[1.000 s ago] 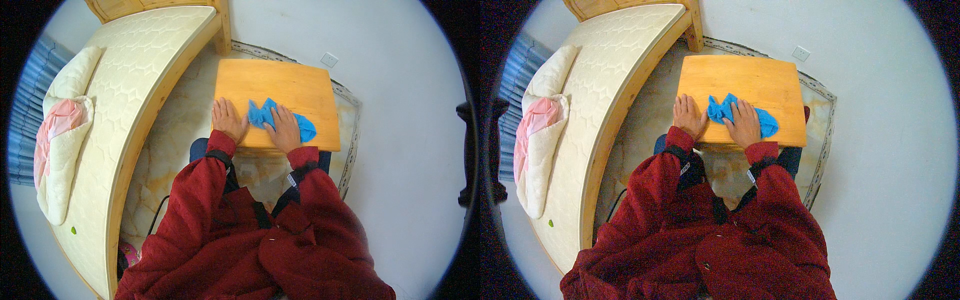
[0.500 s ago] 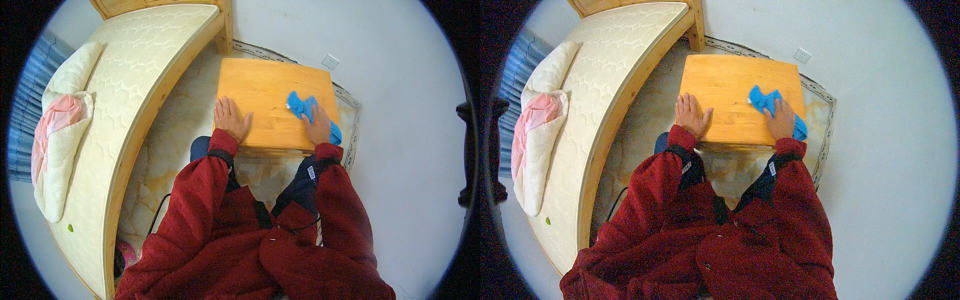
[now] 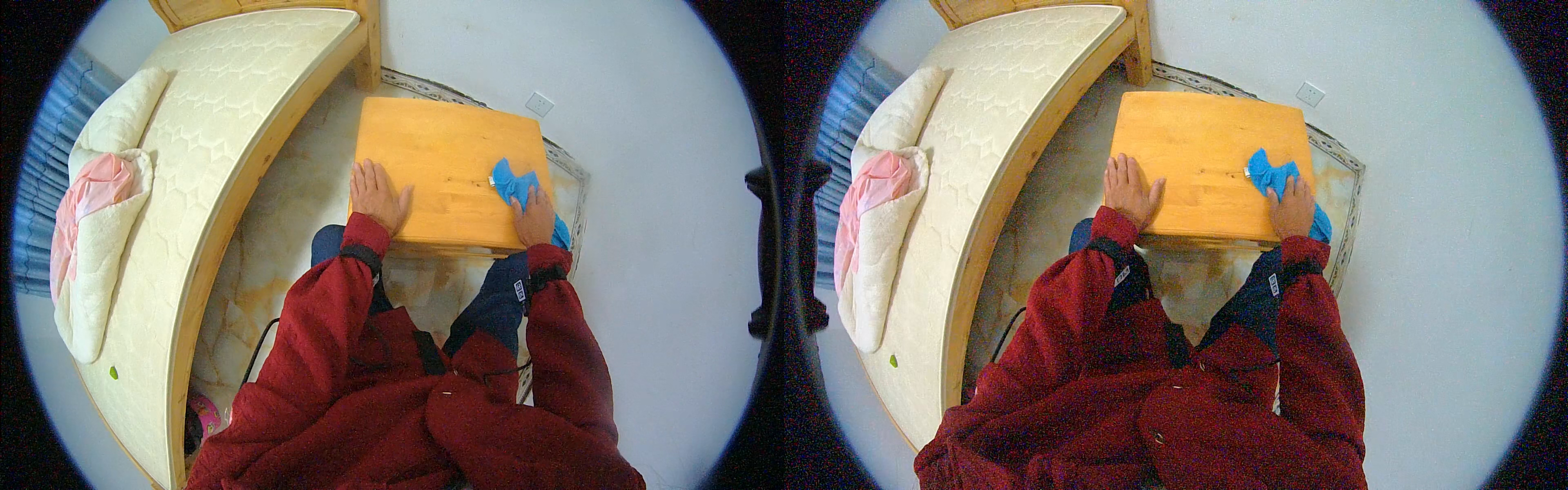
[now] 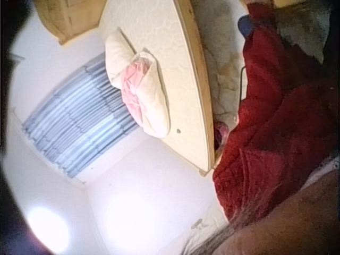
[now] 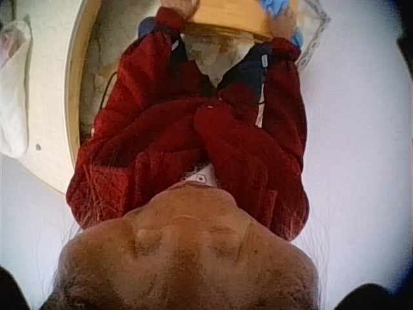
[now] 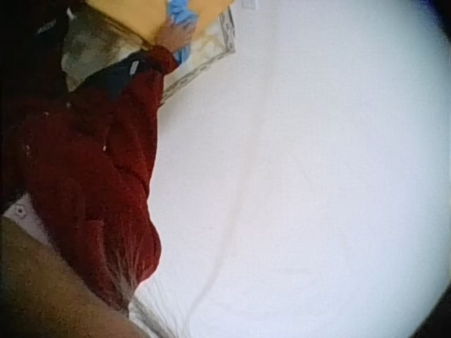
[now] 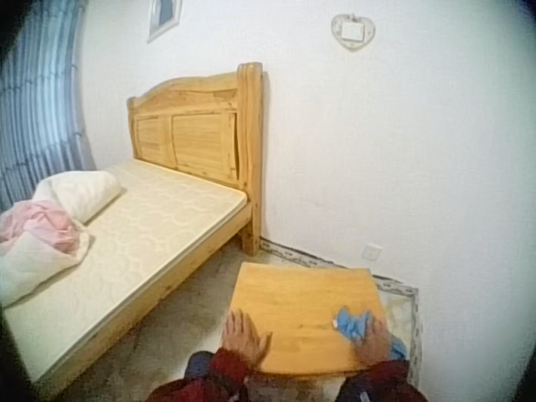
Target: The person wipes a small wooden stool with a blue cloth, then wipes the adjacent wall and the wooden headboard of a bed. The person uses the cloth to clean each surface in sequence.
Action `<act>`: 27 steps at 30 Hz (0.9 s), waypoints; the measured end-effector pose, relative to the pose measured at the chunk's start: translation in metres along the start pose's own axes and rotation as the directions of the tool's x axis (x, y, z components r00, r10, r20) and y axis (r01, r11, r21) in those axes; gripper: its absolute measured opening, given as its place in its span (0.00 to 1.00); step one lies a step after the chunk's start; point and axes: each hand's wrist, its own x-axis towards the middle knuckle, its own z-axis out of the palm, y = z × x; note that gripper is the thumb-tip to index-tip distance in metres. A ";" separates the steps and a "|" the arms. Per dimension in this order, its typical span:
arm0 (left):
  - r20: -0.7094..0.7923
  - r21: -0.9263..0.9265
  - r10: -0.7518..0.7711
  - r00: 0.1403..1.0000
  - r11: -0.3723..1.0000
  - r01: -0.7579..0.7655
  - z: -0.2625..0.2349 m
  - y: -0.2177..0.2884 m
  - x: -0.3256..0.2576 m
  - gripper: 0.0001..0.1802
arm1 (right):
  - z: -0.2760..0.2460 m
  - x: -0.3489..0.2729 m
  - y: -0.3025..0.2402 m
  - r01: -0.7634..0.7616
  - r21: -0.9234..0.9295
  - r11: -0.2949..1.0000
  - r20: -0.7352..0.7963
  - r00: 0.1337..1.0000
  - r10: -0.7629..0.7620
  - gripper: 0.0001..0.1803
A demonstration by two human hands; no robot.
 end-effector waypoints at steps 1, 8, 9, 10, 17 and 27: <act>-0.009 0.000 0.006 1.000 1.000 -0.006 0.000 0.000 0.000 0.44 | 0.000 0.000 -0.001 -0.002 0.006 1.000 0.014 1.000 0.002 0.33; 0.004 -0.009 -0.007 1.000 1.000 0.007 0.000 0.001 -0.001 0.44 | -0.003 0.000 -0.069 0.169 0.130 0.977 0.045 0.983 -0.176 0.35; 0.008 -0.006 -0.006 1.000 1.000 0.006 0.000 0.000 -0.001 0.44 | -0.003 0.000 -0.086 0.205 0.149 0.967 0.039 0.976 -0.213 0.35; 0.017 -0.006 -0.003 1.000 1.000 0.003 0.000 0.000 -0.001 0.44 | -0.002 0.000 -0.104 0.235 0.158 0.959 0.039 0.969 -0.244 0.35; 0.069 0.020 -0.006 0.998 1.000 0.005 0.001 -0.004 -0.001 0.44 | 0.000 0.004 -0.148 0.327 0.287 0.900 0.010 0.939 -0.345 0.34; 0.031 -0.047 -0.025 0.999 0.999 0.027 0.001 -0.001 -0.002 0.43 | -0.009 0.003 -0.073 0.143 0.242 0.960 0.063 0.985 -0.163 0.32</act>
